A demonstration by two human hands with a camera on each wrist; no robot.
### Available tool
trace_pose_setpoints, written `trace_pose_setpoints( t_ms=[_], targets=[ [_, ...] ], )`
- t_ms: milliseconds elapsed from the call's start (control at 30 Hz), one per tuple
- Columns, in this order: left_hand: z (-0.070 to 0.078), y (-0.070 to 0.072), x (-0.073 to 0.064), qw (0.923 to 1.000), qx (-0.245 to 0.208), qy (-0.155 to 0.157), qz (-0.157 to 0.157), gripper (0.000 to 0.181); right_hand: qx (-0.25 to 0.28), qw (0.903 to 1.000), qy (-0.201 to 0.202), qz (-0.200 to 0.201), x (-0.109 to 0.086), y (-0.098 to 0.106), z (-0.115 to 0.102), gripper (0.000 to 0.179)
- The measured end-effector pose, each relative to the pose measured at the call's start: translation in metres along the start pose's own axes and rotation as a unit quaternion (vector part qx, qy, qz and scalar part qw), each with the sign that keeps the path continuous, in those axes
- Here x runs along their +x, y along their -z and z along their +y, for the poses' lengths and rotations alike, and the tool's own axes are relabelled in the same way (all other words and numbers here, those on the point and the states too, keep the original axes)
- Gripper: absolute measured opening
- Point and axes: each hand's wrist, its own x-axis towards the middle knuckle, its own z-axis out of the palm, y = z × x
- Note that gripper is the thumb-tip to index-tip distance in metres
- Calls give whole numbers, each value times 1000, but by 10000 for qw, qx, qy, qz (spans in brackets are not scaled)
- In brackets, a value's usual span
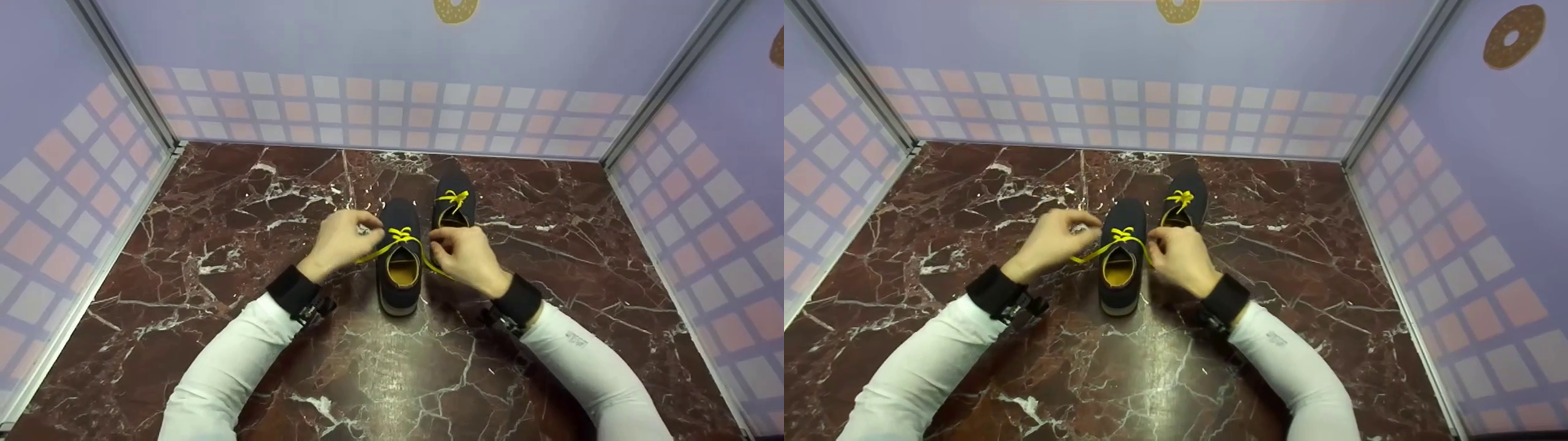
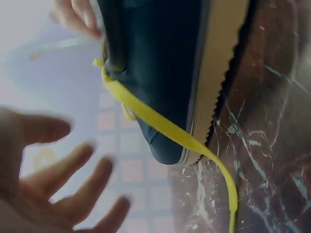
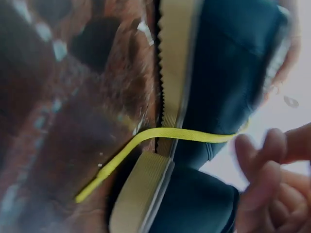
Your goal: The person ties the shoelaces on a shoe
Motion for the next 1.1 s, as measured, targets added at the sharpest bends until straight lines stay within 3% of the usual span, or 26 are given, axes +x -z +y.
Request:
trace_pose_setpoints(
  t_ms=[133,267,533,700,833,900,933,1100],
  targets=[
    [6,-8,-4,9936,1015,-302,-391,24,-711,9962,-158,-471,8,-13,-8,18],
    [13,-9,-7,9901,1227,-430,-533,20,-798,9942,-401,-607,12,-17,-12,16],
    [18,-6,-3,9928,723,-428,-854,20,-588,9941,-698,-591,15,-15,-11,15],
    [17,-3,0,9930,554,-556,-884,17,7,9940,-972,-507,13,-13,-11,17],
    [13,1,4,9917,-94,-260,-1252,20,714,9905,-1059,-510,13,-10,-11,27],
    [9,3,7,9838,-797,50,-1607,21,1072,9863,-1099,-601,13,-8,-11,32],
    [7,4,8,9760,-1225,228,-1785,21,1264,9833,-1133,-656,13,-7,-12,33],
    [1,6,13,9233,-2975,841,-2277,14,1909,9718,-1148,-770,12,-2,-12,39]
  ],
)
